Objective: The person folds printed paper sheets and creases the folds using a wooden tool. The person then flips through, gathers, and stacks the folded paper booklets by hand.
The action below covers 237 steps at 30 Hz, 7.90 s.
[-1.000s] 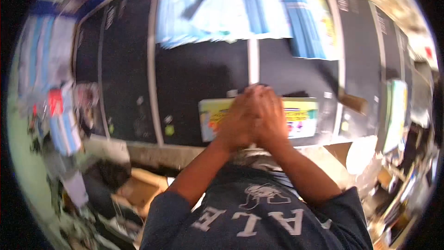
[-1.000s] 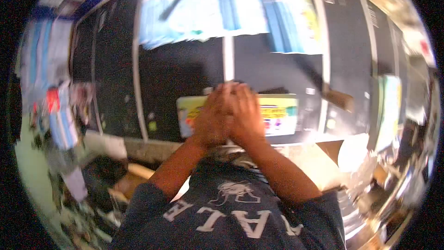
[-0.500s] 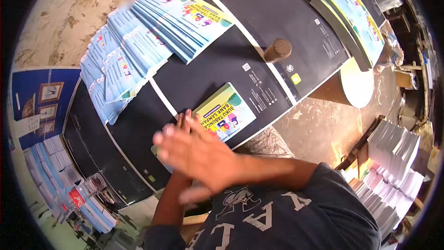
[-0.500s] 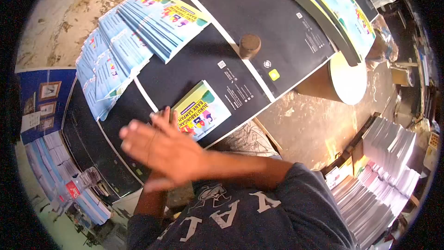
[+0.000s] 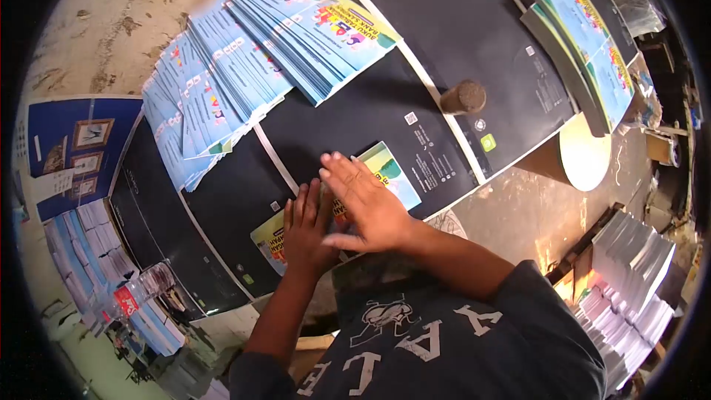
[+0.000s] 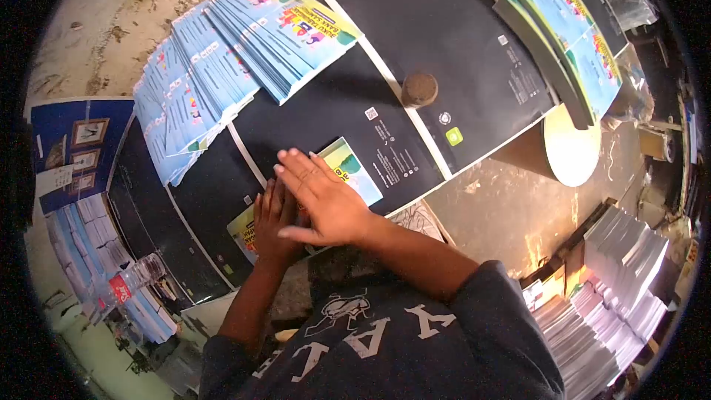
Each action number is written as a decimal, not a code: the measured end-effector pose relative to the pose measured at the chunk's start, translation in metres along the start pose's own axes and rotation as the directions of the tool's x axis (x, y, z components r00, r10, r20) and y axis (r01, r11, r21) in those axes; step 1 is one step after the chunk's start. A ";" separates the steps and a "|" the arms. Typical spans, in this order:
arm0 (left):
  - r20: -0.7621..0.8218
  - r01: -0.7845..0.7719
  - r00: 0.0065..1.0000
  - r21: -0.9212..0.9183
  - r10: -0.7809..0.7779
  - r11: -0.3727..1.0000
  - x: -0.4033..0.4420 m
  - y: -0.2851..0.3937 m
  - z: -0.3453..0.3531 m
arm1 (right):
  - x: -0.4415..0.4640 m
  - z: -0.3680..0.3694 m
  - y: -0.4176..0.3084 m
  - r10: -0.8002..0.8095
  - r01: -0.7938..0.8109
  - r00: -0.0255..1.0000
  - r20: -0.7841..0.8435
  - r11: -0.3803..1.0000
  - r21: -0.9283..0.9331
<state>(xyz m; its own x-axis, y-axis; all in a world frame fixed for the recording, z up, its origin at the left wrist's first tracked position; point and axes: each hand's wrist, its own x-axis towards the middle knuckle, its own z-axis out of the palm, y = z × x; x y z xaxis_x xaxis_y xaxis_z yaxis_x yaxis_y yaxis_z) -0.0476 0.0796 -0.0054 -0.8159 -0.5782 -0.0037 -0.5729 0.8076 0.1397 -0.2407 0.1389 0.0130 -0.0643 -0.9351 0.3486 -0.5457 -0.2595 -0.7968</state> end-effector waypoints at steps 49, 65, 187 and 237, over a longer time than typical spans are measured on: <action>-0.171 -0.498 0.863 -0.446 0.476 0.743 0.025 -0.094 -0.002 | 0.013 0.068 -0.152 -0.127 0.035 0.971 0.202 0.914 0.405; -0.227 -0.501 0.865 -0.402 0.447 0.766 0.023 -0.091 0.004 | -0.010 0.110 -0.121 -0.043 -0.087 0.943 0.329 0.925 0.370; 0.456 -0.494 0.756 -0.072 0.469 0.866 0.065 -0.053 -0.073 | -0.079 -0.035 -0.035 0.204 -0.069 0.953 -0.224 0.867 0.493; -0.087 -0.411 0.906 -0.413 0.414 0.813 0.012 -0.094 0.004 | -0.021 0.057 -0.120 0.313 -0.387 0.912 0.265 0.872 0.300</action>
<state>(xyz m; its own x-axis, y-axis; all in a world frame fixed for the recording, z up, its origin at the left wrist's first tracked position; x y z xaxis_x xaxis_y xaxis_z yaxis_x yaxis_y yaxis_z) -0.0038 -0.0031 -0.0225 -0.9696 -0.2000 0.1411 -0.0982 0.8458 0.5244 -0.1262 0.1758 0.0728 -0.0079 -0.9980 -0.0628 -0.1999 0.0632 -0.9778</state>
